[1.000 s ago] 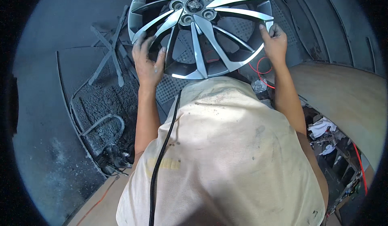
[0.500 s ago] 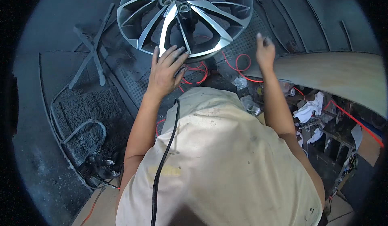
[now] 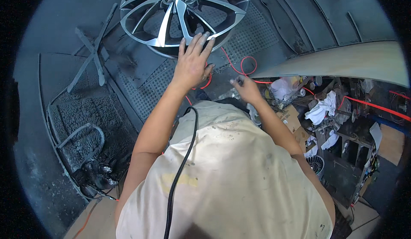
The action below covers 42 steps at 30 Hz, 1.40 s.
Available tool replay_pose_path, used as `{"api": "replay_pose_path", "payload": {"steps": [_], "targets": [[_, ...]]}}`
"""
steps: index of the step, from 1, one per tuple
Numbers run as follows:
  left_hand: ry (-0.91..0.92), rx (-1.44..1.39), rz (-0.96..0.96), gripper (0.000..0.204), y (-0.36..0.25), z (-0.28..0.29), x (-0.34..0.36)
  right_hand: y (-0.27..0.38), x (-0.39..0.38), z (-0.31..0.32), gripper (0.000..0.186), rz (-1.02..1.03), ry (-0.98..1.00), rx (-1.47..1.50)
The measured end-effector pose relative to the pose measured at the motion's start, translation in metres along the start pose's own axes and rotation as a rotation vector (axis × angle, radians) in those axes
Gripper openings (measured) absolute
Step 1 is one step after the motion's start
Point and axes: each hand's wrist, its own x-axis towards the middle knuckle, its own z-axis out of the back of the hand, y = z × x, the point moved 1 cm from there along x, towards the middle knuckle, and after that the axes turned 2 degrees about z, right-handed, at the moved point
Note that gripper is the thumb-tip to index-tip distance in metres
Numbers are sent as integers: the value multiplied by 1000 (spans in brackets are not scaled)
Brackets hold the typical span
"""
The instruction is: Mask parts of a car rim with tape and then apply spray paint using a spray gun.
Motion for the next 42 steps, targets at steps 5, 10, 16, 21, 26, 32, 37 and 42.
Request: {"api": "replay_pose_path", "payload": {"steps": [5, 10, 16, 21, 26, 32, 37, 42], "targets": [[-33, 70, -5, 73, -10, -12, 1, -2, -41, -8, 36, 104, 146, -50], [-83, 141, 33, 57, -22, -22, -1, -80, -102, -16, 36, 47, 173, -63], [-76, 286, 62, 45, -27, -31, -5, -178, -212, -7, 32, -116, 94, -50], [20, 372, 170, 46, -35, -38, 4, -267, -305, -38, 38, -426, 211, -34], [166, 385, 216, 43, -33, -23, 14, -345, -342, -75, 47, -550, 307, 32], [79, 445, 81, 39, -13, -35, 3, -346, -345, -81, 39, -691, 14, 409], [28, 399, 59, 36, -42, -53, -8, -327, -318, -49, 36, -583, -16, 309], [467, -249, 278, 43, -40, -101, -89, -305, -294, -32, 39, -591, -52, 266]]}}
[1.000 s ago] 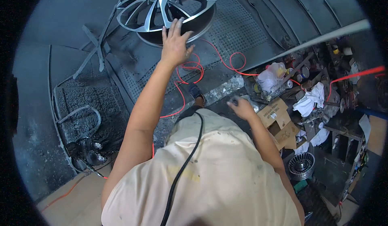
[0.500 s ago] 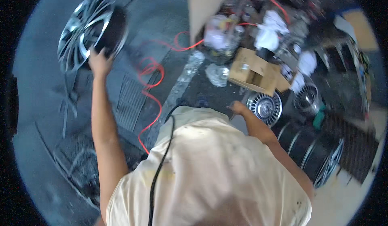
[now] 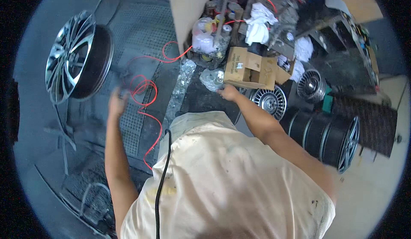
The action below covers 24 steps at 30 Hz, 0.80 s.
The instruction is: Mask parts of a car rim with tape and then apply spray paint using a spray gun.
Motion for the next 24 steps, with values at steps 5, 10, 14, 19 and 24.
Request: {"api": "replay_pose_path", "payload": {"steps": [5, 10, 14, 19, 24], "targets": [[516, 146, 263, 40, 146, -198, -192, 28, 2, 2, 45, 55, 65, -315], [554, 102, 490, 45, 148, -295, -360, -3, 25, 26, 35, 122, 322, -262], [271, -77, 651, 42, 69, -282, -441, -24, 73, 53, 30, -62, 564, -317], [88, -263, 704, 39, -4, -265, -396, 8, 202, 111, 46, 201, 72, -161], [110, -446, 632, 39, -59, -213, -288, 101, 244, 112, 58, 312, 106, -478]]}}
